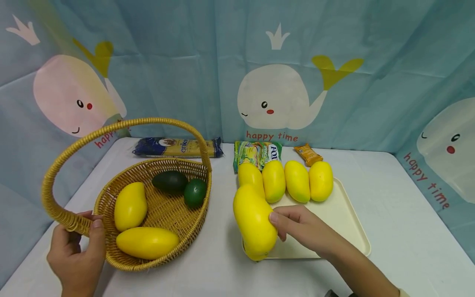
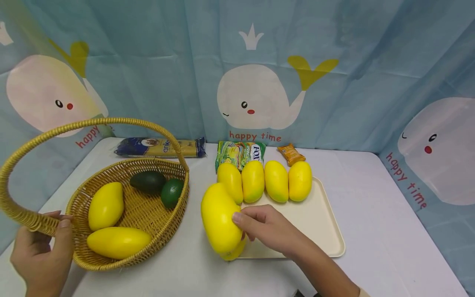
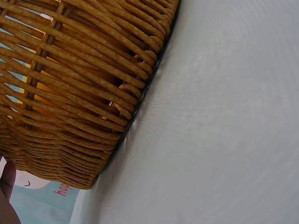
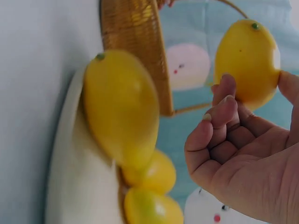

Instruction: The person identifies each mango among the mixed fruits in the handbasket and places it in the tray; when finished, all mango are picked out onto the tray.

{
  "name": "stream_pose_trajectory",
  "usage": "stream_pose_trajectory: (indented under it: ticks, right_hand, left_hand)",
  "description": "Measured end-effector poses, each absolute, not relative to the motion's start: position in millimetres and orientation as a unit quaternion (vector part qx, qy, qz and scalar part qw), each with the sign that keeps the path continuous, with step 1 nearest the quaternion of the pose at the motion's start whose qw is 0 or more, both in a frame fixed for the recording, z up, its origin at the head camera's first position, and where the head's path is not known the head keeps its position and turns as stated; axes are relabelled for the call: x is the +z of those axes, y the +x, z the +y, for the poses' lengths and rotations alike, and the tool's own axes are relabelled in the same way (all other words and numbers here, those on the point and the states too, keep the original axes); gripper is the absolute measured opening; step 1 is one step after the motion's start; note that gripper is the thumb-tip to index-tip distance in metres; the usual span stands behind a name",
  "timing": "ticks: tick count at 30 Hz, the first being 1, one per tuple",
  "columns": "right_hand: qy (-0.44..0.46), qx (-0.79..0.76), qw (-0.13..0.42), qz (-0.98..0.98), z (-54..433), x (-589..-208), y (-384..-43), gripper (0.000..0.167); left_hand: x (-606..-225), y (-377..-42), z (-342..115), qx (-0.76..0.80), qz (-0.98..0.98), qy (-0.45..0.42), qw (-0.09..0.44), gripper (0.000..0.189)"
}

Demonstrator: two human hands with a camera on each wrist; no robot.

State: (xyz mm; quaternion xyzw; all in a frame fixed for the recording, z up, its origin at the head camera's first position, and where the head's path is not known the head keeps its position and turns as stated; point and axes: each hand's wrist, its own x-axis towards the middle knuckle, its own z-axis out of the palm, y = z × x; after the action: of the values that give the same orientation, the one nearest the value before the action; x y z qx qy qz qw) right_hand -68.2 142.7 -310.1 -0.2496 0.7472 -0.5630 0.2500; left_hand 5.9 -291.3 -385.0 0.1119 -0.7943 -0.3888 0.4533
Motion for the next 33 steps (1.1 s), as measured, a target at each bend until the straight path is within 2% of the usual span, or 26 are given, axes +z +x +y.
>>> stream_pose_trajectory:
  ticks: [8, 16, 33]
  right_hand:
    - [-0.207, -0.532, 0.216, 0.792, 176.5, -325.4, -65.4, 0.032]
    - [-0.140, -0.494, 0.245, 0.822, 193.8, -337.2, -64.4, 0.033]
    - [-0.148, -0.366, 0.233, 0.889, 193.2, -350.3, -65.2, 0.042]
  left_hand:
    - [-386.1, 5.9, -291.6, -0.392, -0.797, 0.106, 0.448, 0.034]
    - [-385.1, 6.7, -291.0, -0.390, -0.796, 0.108, 0.450, 0.032]
    - [-385.4, 6.9, -289.9, -0.388, -0.795, 0.098, 0.456, 0.033]
